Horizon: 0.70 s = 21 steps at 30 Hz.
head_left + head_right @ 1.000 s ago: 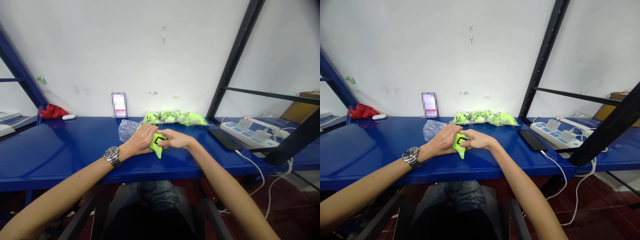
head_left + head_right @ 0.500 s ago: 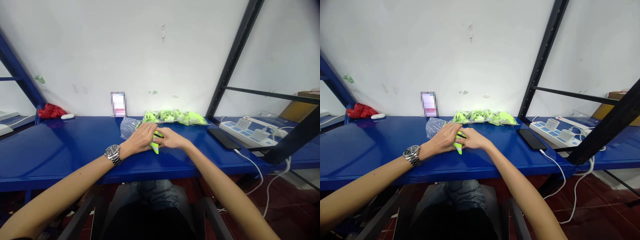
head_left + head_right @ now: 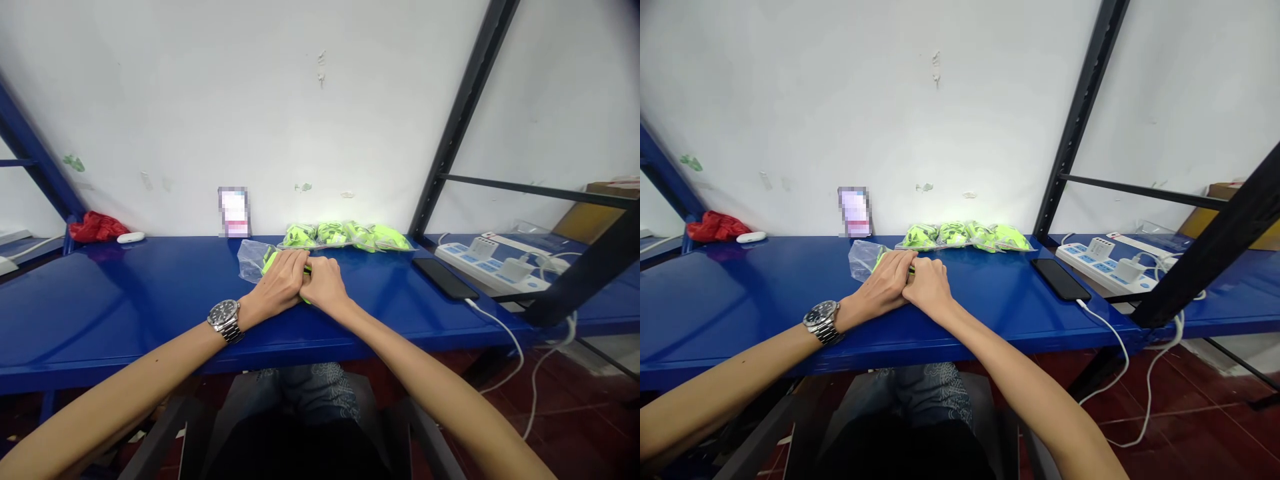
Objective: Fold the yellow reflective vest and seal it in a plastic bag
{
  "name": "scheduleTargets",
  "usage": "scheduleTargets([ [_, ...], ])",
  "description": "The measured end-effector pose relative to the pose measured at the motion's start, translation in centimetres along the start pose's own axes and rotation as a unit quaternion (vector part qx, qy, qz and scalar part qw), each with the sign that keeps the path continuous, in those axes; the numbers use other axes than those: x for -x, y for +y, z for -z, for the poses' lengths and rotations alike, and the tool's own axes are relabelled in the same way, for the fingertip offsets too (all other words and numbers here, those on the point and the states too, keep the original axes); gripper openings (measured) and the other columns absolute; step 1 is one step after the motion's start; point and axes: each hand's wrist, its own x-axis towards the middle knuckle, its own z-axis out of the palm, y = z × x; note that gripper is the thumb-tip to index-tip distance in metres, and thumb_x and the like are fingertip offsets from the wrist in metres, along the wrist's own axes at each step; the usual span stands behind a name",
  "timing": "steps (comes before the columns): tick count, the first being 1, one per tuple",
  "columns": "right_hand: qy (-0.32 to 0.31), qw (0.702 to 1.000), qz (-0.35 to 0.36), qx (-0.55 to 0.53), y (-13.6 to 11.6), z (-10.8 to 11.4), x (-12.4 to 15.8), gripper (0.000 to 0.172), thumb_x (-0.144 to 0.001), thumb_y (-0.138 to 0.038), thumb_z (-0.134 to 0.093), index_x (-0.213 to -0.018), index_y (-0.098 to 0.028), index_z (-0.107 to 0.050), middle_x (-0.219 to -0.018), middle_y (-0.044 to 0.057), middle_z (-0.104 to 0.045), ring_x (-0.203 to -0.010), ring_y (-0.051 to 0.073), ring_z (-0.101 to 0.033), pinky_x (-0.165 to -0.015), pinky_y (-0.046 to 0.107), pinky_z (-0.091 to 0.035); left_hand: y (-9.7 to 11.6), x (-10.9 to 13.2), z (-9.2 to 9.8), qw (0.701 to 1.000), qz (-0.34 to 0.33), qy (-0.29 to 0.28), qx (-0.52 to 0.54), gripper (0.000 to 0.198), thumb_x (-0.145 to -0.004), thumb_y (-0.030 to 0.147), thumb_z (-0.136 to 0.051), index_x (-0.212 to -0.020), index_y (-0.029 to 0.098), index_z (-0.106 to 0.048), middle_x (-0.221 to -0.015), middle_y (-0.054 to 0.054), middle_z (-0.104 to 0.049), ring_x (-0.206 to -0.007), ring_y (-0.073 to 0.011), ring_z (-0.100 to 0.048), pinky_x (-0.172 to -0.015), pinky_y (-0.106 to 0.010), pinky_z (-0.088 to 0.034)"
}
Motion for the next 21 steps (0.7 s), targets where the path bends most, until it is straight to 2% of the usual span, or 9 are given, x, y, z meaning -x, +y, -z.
scheduleTargets([
  [2,-0.013,0.999,0.03,-0.022,0.6,0.4,-0.3,0.019,-0.075,-0.015,-0.055,-0.088,-0.017,-0.069,-0.085,0.012,-0.074,-0.077,0.025,-0.067,-0.069,0.031,-0.042,-0.3,-0.1,0.0,1.0,-0.012,0.002,-0.008,0.052,-0.086,0.024,-0.05,-0.132,0.002,-0.039,-0.119,-0.028,-0.058,-0.112,-0.0365,-0.056,-0.09,-0.053,-0.05],
  [4,-0.073,0.99,0.072,-0.095,1.7,1.2,-0.7,0.014,-0.08,-0.019,-0.055,-0.085,-0.016,-0.068,-0.08,0.008,-0.073,-0.072,0.021,-0.067,-0.068,0.029,-0.045,-0.6,-0.2,0.1,0.999,-0.031,-0.004,-0.004,0.054,-0.086,0.03,-0.053,-0.131,0.002,-0.04,-0.118,-0.027,-0.059,-0.11,-0.0361,-0.058,-0.089,-0.052,-0.051],
  [6,-0.182,0.955,0.105,-0.21,2.8,1.9,-1.0,0.017,-0.085,-0.025,-0.056,-0.093,-0.015,-0.066,-0.083,0.005,-0.073,-0.07,0.018,-0.068,-0.065,0.026,-0.049,-0.8,-0.3,0.2,0.999,-0.043,-0.007,0.005,0.058,-0.087,0.037,-0.056,-0.131,0.004,-0.04,-0.116,-0.026,-0.06,-0.107,-0.0354,-0.059,-0.088,-0.051,-0.051],
  [8,-0.24,0.921,0.107,-0.289,3.6,2.1,-1.1,0.021,-0.086,-0.029,-0.057,-0.1,-0.014,-0.063,-0.086,0.005,-0.073,-0.068,0.017,-0.07,-0.062,0.025,-0.052,-0.7,-0.4,0.3,0.999,-0.042,-0.006,0.008,0.059,-0.087,0.042,-0.057,-0.13,0.005,-0.041,-0.114,-0.025,-0.061,-0.105,-0.0344,-0.06,-0.086,-0.05,-0.051],
  [9,-0.237,0.919,0.098,-0.301,3.8,2.1,-1.1,0.019,-0.086,-0.028,-0.057,-0.098,-0.014,-0.063,-0.084,0.004,-0.072,-0.065,0.017,-0.07,-0.06,0.024,-0.052,-0.6,-0.5,0.4,0.999,-0.039,-0.007,0.008,0.058,-0.087,0.042,-0.056,-0.129,0.005,-0.042,-0.112,-0.024,-0.061,-0.104,-0.0339,-0.06,-0.085,-0.05,-0.051],
  [11,-0.191,0.941,0.079,-0.27,3.7,1.7,-1.1,0.012,-0.085,-0.024,-0.057,-0.088,-0.014,-0.064,-0.072,0.003,-0.07,-0.059,0.017,-0.069,-0.058,0.024,-0.05,-0.3,-0.6,0.4,0.999,-0.027,-0.015,0.009,0.055,-0.086,0.04,-0.057,-0.127,0.006,-0.044,-0.11,-0.023,-0.061,-0.102,-0.0336,-0.059,-0.084,-0.049,-0.051],
  [14,-0.102,0.984,0.055,-0.139,3.0,0.9,-1.1,0.011,-0.081,-0.019,-0.058,-0.076,-0.015,-0.066,-0.062,0.003,-0.067,-0.063,0.02,-0.069,-0.059,0.024,-0.044,0.2,-0.7,0.3,0.999,-0.008,-0.03,-0.001,0.047,-0.081,0.028,-0.058,-0.122,0.007,-0.046,-0.109,-0.021,-0.06,-0.103,-0.0334,-0.058,-0.085,-0.049,-0.051],
  [18,-0.032,0.999,0.022,0.031,1.9,0.1,-1.1,0.016,-0.08,-0.017,-0.054,-0.077,-0.014,-0.07,-0.082,0.015,-0.073,-0.081,0.027,-0.067,-0.064,0.029,-0.038,0.6,-1.0,-0.2,0.999,0.005,-0.04,-0.019,0.042,-0.076,0.017,-0.057,-0.116,0.009,-0.048,-0.107,-0.019,-0.061,-0.102,-0.0335,-0.058,-0.085,-0.048,-0.051],
  [21,-0.018,0.998,0.009,0.058,1.6,0.0,-0.8,0.02,-0.084,-0.018,-0.051,-0.083,-0.014,-0.071,-0.088,0.017,-0.073,-0.082,0.027,-0.066,-0.066,0.03,-0.036,0.6,-1.0,-0.2,1.0,0.002,-0.027,-0.013,0.044,-0.077,0.019,-0.058,-0.119,0.006,-0.046,-0.108,-0.021,-0.061,-0.102,-0.0334,-0.058,-0.087,-0.048,-0.051],
])
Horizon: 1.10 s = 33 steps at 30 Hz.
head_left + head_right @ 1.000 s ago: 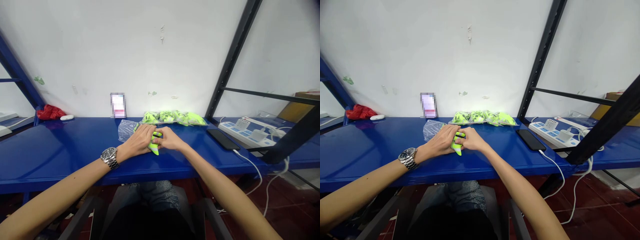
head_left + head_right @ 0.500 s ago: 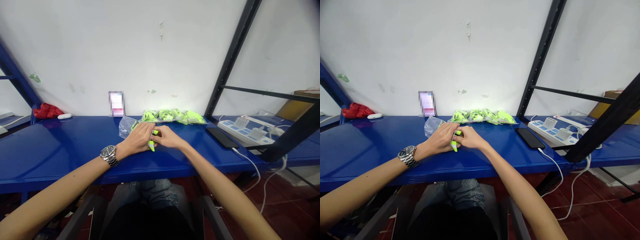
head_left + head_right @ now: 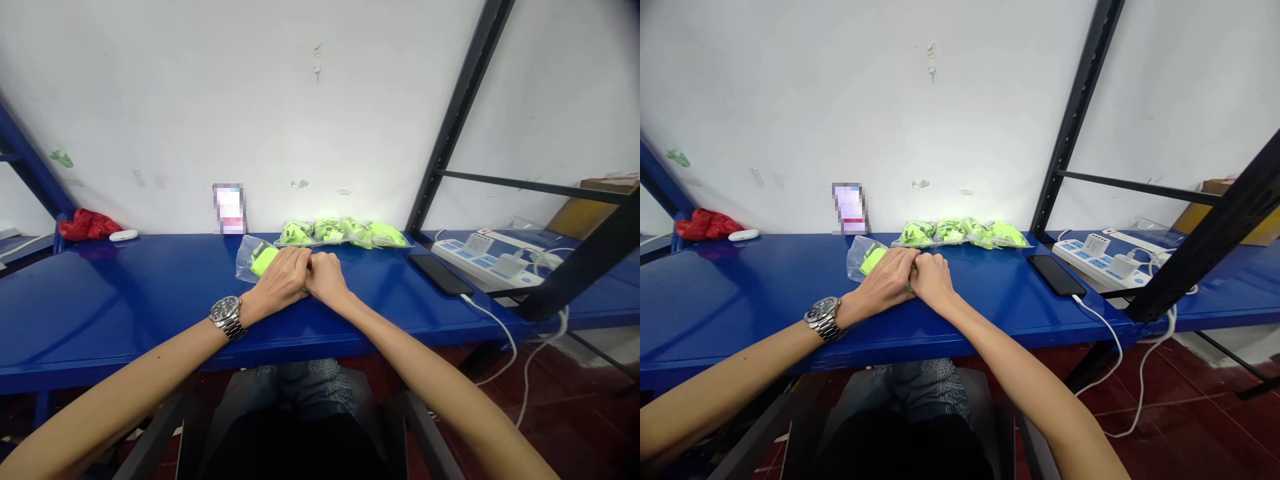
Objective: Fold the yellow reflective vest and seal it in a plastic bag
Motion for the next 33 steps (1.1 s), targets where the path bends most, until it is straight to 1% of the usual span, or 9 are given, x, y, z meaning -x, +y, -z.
scheduleTargets([
  [7,-0.114,0.974,0.121,-0.152,1.2,1.8,0.0,0.016,-0.086,-0.02,-0.054,-0.08,-0.014,-0.068,-0.073,0.006,-0.072,-0.066,0.017,-0.064,-0.061,0.024,-0.037,-0.5,0.4,0.8,0.999,-0.021,0.014,0.031,0.048,-0.077,0.02,-0.057,-0.121,0.006,-0.046,-0.107,-0.019,-0.061,-0.1,-0.0302,-0.06,-0.086,-0.045,-0.052],
  [11,-0.037,0.998,0.044,-0.018,0.9,1.1,0.1,0.024,-0.088,-0.022,-0.049,-0.081,-0.013,-0.07,-0.08,0.015,-0.071,-0.075,0.024,-0.066,-0.065,0.029,-0.038,0.2,0.0,0.5,1.0,-0.009,0.009,0.021,0.043,-0.075,0.018,-0.058,-0.115,0.006,-0.049,-0.104,-0.018,-0.061,-0.099,-0.0307,-0.059,-0.086,-0.045,-0.052],
  [17,-0.02,0.995,-0.04,0.085,-0.3,0.2,0.6,0.026,-0.09,-0.024,-0.047,-0.101,-0.014,-0.068,-0.097,0.019,-0.069,-0.088,0.03,-0.066,-0.071,0.033,-0.043,0.9,-0.4,-0.1,1.0,0.01,0.025,0.014,0.036,-0.083,0.023,-0.057,-0.115,0.006,-0.048,-0.102,-0.02,-0.062,-0.096,-0.0315,-0.062,-0.083,-0.046,-0.053],
  [22,-0.049,0.99,0.116,-0.071,0.9,0.9,0.8,0.013,-0.085,-0.017,-0.055,-0.083,-0.014,-0.068,-0.081,0.01,-0.072,-0.073,0.022,-0.067,-0.067,0.029,-0.044,-0.4,0.3,0.4,0.998,-0.034,0.027,0.035,0.054,-0.078,0.023,-0.061,-0.126,0.006,-0.042,-0.113,-0.021,-0.061,-0.107,-0.0322,-0.06,-0.091,-0.048,-0.053],
  [25,0.042,0.965,0.184,-0.183,2.4,1.2,1.4,0.012,-0.086,-0.026,-0.062,-0.089,-0.016,-0.069,-0.078,0.005,-0.07,-0.07,0.017,-0.064,-0.069,0.027,-0.047,-0.9,0.5,0.9,0.997,-0.032,0.049,0.045,0.057,-0.079,0.025,-0.061,-0.129,0.008,-0.039,-0.115,-0.021,-0.06,-0.109,-0.0318,-0.06,-0.092,-0.048,-0.054],
  [27,0.129,0.959,0.175,-0.181,3.2,1.1,1.7,0.023,-0.082,-0.036,-0.07,-0.097,-0.018,-0.068,-0.083,0.005,-0.068,-0.075,0.019,-0.062,-0.075,0.032,-0.049,-0.9,0.5,1.3,0.997,-0.033,0.055,0.047,0.055,-0.082,0.028,-0.06,-0.129,0.009,-0.039,-0.115,-0.021,-0.06,-0.109,-0.0312,-0.06,-0.091,-0.048,-0.054],
  [29,0.175,0.959,0.152,-0.166,3.4,1.1,1.6,0.049,-0.069,-0.04,-0.08,-0.109,-0.017,-0.063,-0.098,0.01,-0.065,-0.089,0.024,-0.061,-0.082,0.037,-0.05,-0.6,0.4,1.6,0.997,-0.039,0.047,0.05,0.053,-0.083,0.029,-0.06,-0.128,0.009,-0.04,-0.114,-0.02,-0.06,-0.108,-0.0307,-0.06,-0.091,-0.048,-0.055],
  [31,0.164,0.961,0.137,-0.173,3.2,1.0,1.1,0.076,-0.057,-0.035,-0.085,-0.122,-0.014,-0.053,-0.117,0.017,-0.059,-0.103,0.028,-0.057,-0.086,0.04,-0.049,0.0,0.3,1.8,0.997,-0.051,0.029,0.057,0.05,-0.084,0.028,-0.06,-0.126,0.009,-0.041,-0.111,-0.019,-0.061,-0.105,-0.03,-0.061,-0.089,-0.047,-0.055],
  [33,0.094,0.964,0.148,-0.197,2.5,1.1,0.5,0.081,-0.057,-0.025,-0.081,-0.129,-0.014,-0.045,-0.123,0.018,-0.057,-0.105,0.027,-0.058,-0.085,0.038,-0.049,0.5,0.3,2.0,0.995,-0.069,0.012,0.064,0.042,-0.085,0.026,-0.059,-0.121,0.009,-0.044,-0.106,-0.018,-0.062,-0.102,-0.0295,-0.061,-0.087,-0.047,-0.055],
])
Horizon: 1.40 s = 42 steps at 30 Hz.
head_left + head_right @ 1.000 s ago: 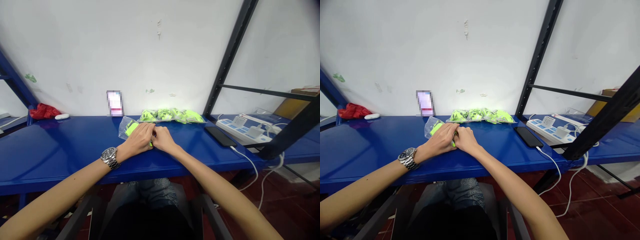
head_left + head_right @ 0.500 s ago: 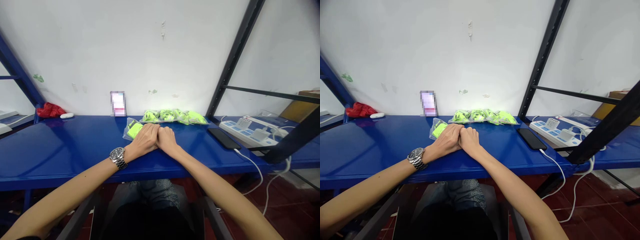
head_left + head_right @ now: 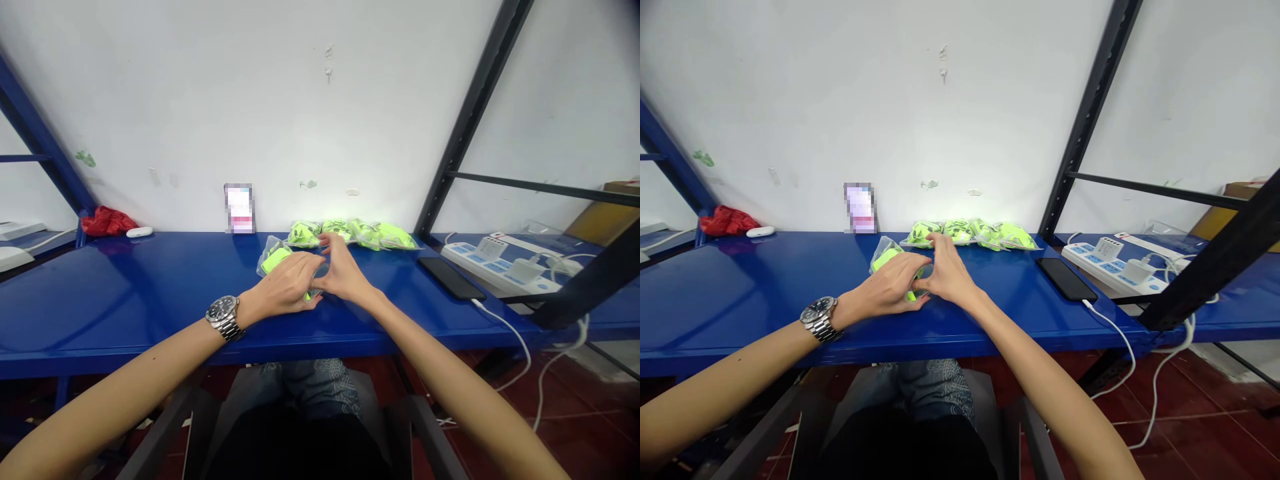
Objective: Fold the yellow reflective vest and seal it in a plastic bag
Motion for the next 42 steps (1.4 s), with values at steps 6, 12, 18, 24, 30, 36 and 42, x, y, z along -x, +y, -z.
scheduleTargets([
  [6,-0.086,0.996,-0.039,0.004,-1.4,-0.9,-1.2,0.033,-0.069,-0.011,-0.055,-0.1,-0.021,-0.061,-0.083,0.001,-0.07,-0.074,0.018,-0.063,-0.07,0.027,-0.042,0.6,0.1,-0.1,1.0,-0.001,0.013,-0.015,0.027,-0.084,0.018,-0.054,-0.108,0.009,-0.049,-0.094,-0.016,-0.062,-0.092,-0.0276,-0.06,-0.081,-0.044,-0.054],
  [12,0.006,0.996,-0.094,0.006,-1.4,-2.6,-0.5,0.009,-0.074,-0.018,-0.051,-0.077,-0.021,-0.059,-0.066,-0.002,-0.063,-0.062,0.015,-0.055,-0.06,0.025,-0.035,0.7,-0.1,-0.7,0.998,0.027,0.014,-0.053,0.027,-0.083,0.016,-0.05,-0.109,0.009,-0.048,-0.095,-0.016,-0.061,-0.09,-0.0286,-0.058,-0.078,-0.044,-0.053],
  [18,-0.002,0.995,-0.085,-0.058,-0.2,-2.5,-0.9,0.015,-0.07,-0.02,-0.055,-0.084,-0.02,-0.061,-0.078,0.0,-0.068,-0.073,0.018,-0.061,-0.067,0.026,-0.042,0.2,-0.3,-1.1,0.998,0.028,-0.03,-0.056,0.027,-0.081,0.018,-0.056,-0.106,0.009,-0.049,-0.097,-0.015,-0.06,-0.094,-0.0291,-0.057,-0.082,-0.044,-0.051],
  [24,-0.138,0.971,-0.073,-0.183,1.1,-1.1,-0.7,0.069,-0.057,-0.02,-0.068,-0.124,-0.016,-0.051,-0.098,0.004,-0.069,-0.086,0.021,-0.064,-0.076,0.029,-0.047,0.1,0.0,-1.1,0.997,0.02,-0.052,-0.049,0.027,-0.085,0.023,-0.055,-0.109,0.012,-0.048,-0.104,-0.014,-0.06,-0.101,-0.0283,-0.055,-0.091,-0.045,-0.048],
  [30,-0.064,0.989,-0.106,-0.076,0.8,-2.3,0.3,0.053,-0.064,-0.023,-0.064,-0.116,-0.023,-0.056,-0.085,-0.002,-0.068,-0.077,0.018,-0.06,-0.071,0.027,-0.044,0.7,0.1,-1.5,0.994,0.022,-0.077,-0.076,0.022,-0.084,0.017,-0.05,-0.105,0.01,-0.05,-0.097,-0.015,-0.06,-0.091,-0.0284,-0.054,-0.081,-0.043,-0.048],
  [36,0.025,0.987,-0.149,-0.054,1.1,-3.9,0.2,0.009,-0.081,-0.027,-0.048,-0.083,-0.022,-0.056,-0.074,-0.002,-0.064,-0.071,0.016,-0.057,-0.064,0.025,-0.04,1.5,-1.1,-2.5,0.991,0.043,-0.071,-0.101,0.021,-0.089,0.017,-0.046,-0.108,0.009,-0.051,-0.099,-0.017,-0.059,-0.092,-0.0298,-0.054,-0.081,-0.045,-0.047],
  [42,-0.015,0.989,-0.128,-0.079,3.1,-2.2,-0.4,0.012,-0.071,-0.023,-0.059,-0.083,-0.02,-0.059,-0.075,-0.002,-0.065,-0.068,0.015,-0.057,-0.064,0.025,-0.043,0.4,-2.1,-0.7,0.995,0.043,-0.069,0.058,0.057,-0.086,0.049,-0.064,-0.125,0.011,-0.046,-0.123,-0.019,-0.056,-0.115,-0.0302,-0.052,-0.097,-0.044,-0.046],
])
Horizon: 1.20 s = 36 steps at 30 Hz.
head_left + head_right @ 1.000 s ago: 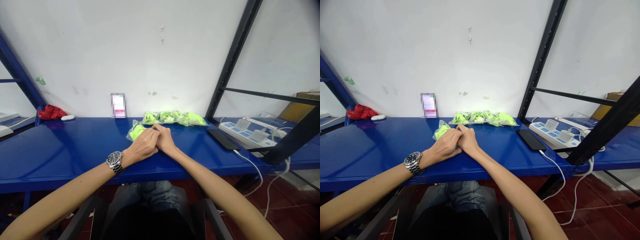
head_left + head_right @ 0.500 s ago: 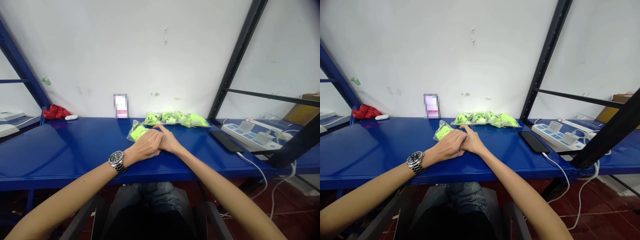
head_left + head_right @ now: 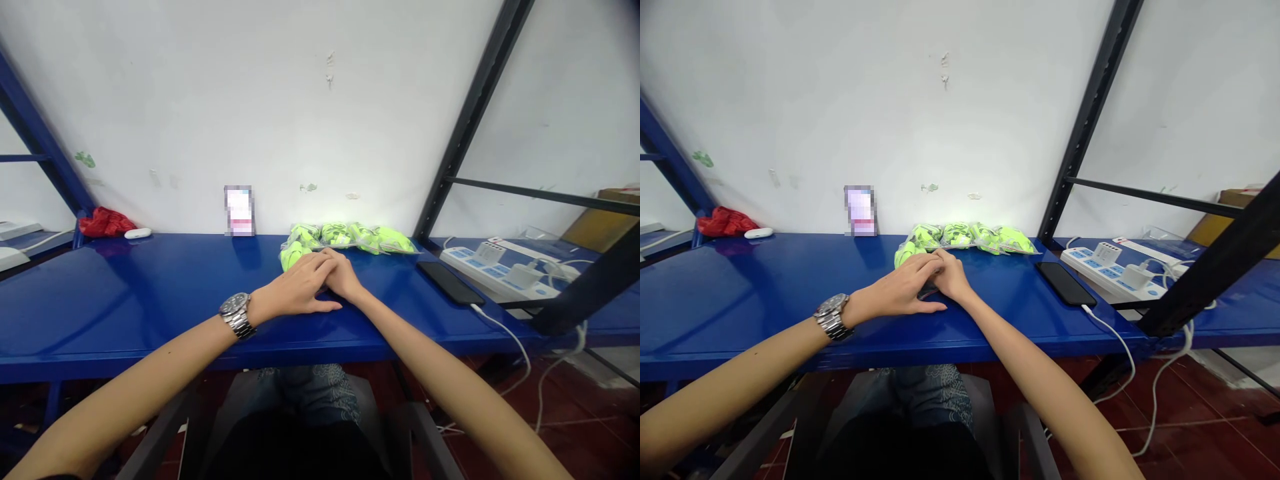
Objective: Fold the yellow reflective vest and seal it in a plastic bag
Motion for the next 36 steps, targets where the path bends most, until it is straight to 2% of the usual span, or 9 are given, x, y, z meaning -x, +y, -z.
scheduleTargets([
  [3,-0.045,0.996,-0.027,-0.07,0.5,1.7,-0.5,0.028,-0.067,-0.02,-0.063,-0.095,-0.018,-0.063,-0.074,0.0,-0.067,-0.067,0.016,-0.061,-0.065,0.028,-0.047,-1.7,0.4,2.1,1.0,0.008,0.002,0.008,0.044,-0.097,0.045,-0.049,-0.13,0.016,-0.048,-0.132,-0.017,-0.055,-0.124,-0.028,-0.05,-0.102,-0.045,-0.043],
  [6,-0.072,0.99,-0.027,-0.121,0.3,2.7,-0.6,0.029,-0.069,-0.023,-0.066,-0.097,-0.016,-0.064,-0.076,0.003,-0.069,-0.069,0.017,-0.064,-0.069,0.03,-0.051,-3.9,0.9,3.5,0.997,0.005,-0.063,0.031,0.041,-0.1,0.04,-0.045,-0.137,0.022,-0.046,-0.125,-0.012,-0.061,-0.116,-0.0244,-0.057,-0.096,-0.041,-0.046],
  [8,-0.074,0.992,0.005,-0.104,-0.1,2.8,-0.5,0.027,-0.071,-0.026,-0.068,-0.096,-0.016,-0.066,-0.081,0.004,-0.07,-0.075,0.017,-0.066,-0.074,0.032,-0.052,-5.1,1.3,3.7,0.992,-0.014,-0.111,0.057,0.053,-0.093,0.047,-0.057,-0.139,0.025,-0.044,-0.121,-0.01,-0.064,-0.109,-0.023,-0.061,-0.09,-0.037,-0.048],
  [11,-0.063,0.996,0.024,-0.057,-0.7,2.3,-0.1,0.039,-0.072,-0.03,-0.072,-0.108,-0.017,-0.064,-0.099,0.008,-0.069,-0.086,0.019,-0.065,-0.077,0.032,-0.052,-5.7,1.5,3.1,0.993,-0.016,-0.117,0.018,0.085,-0.071,0.063,-0.075,-0.138,0.022,-0.044,-0.12,-0.012,-0.062,-0.105,-0.0271,-0.059,-0.087,-0.038,-0.048],
  [15,-0.054,0.998,-0.023,-0.02,-1.0,1.2,0.3,0.064,-0.064,-0.04,-0.081,-0.12,-0.019,-0.058,-0.101,0.007,-0.069,-0.083,0.019,-0.066,-0.075,0.033,-0.051,-5.1,1.3,2.2,0.993,0.004,-0.088,-0.073,0.086,-0.061,0.073,-0.074,-0.123,0.016,-0.056,-0.102,-0.012,-0.06,-0.091,-0.0274,-0.056,-0.081,-0.039,-0.045],
  [20,-0.105,0.987,-0.05,-0.114,-1.0,0.1,0.4,0.058,-0.061,-0.041,-0.082,-0.11,-0.018,-0.06,-0.082,0.001,-0.07,-0.074,0.018,-0.066,-0.069,0.03,-0.05,-4.7,1.3,1.5,0.997,-0.01,-0.073,-0.035,0.076,-0.07,0.063,-0.073,-0.126,0.016,-0.052,-0.117,-0.016,-0.059,-0.104,-0.0297,-0.056,-0.086,-0.041,-0.046],
  [24,-0.054,0.98,-0.081,-0.174,-0.9,-1.3,0.2,0.047,-0.056,-0.037,-0.081,-0.093,-0.016,-0.06,-0.075,-0.001,-0.067,-0.067,0.016,-0.061,-0.064,0.027,-0.047,-4.3,2.1,0.6,0.998,0.015,-0.057,-0.019,0.062,-0.078,0.038,-0.07,-0.131,0.016,-0.047,-0.113,-0.014,-0.065,-0.104,-0.0301,-0.061,-0.088,-0.046,-0.047],
  [31,0.038,0.993,-0.098,-0.054,-1.7,-3.3,0.0,0.036,-0.057,-0.04,-0.072,-0.081,-0.022,-0.054,-0.069,-0.004,-0.063,-0.062,0.015,-0.055,-0.059,0.026,-0.04,-3.9,3.3,-0.4,0.999,0.021,0.02,-0.032,0.037,-0.084,0.029,-0.064,-0.116,0.015,-0.057,-0.12,-0.018,-0.064,-0.113,-0.0316,-0.058,-0.092,-0.05,-0.047],
  [36,0.053,0.991,-0.116,0.032,-2.9,-3.5,-0.5,0.025,-0.062,-0.037,-0.066,-0.074,-0.024,-0.05,-0.064,-0.003,-0.06,-0.06,0.016,-0.055,-0.056,0.026,-0.036,-3.9,3.6,-0.7,0.998,0.04,0.022,-0.045,0.026,-0.087,0.024,-0.06,-0.112,0.016,-0.06,-0.118,-0.016,-0.066,-0.114,-0.0312,-0.057,-0.09,-0.048,-0.046],
])
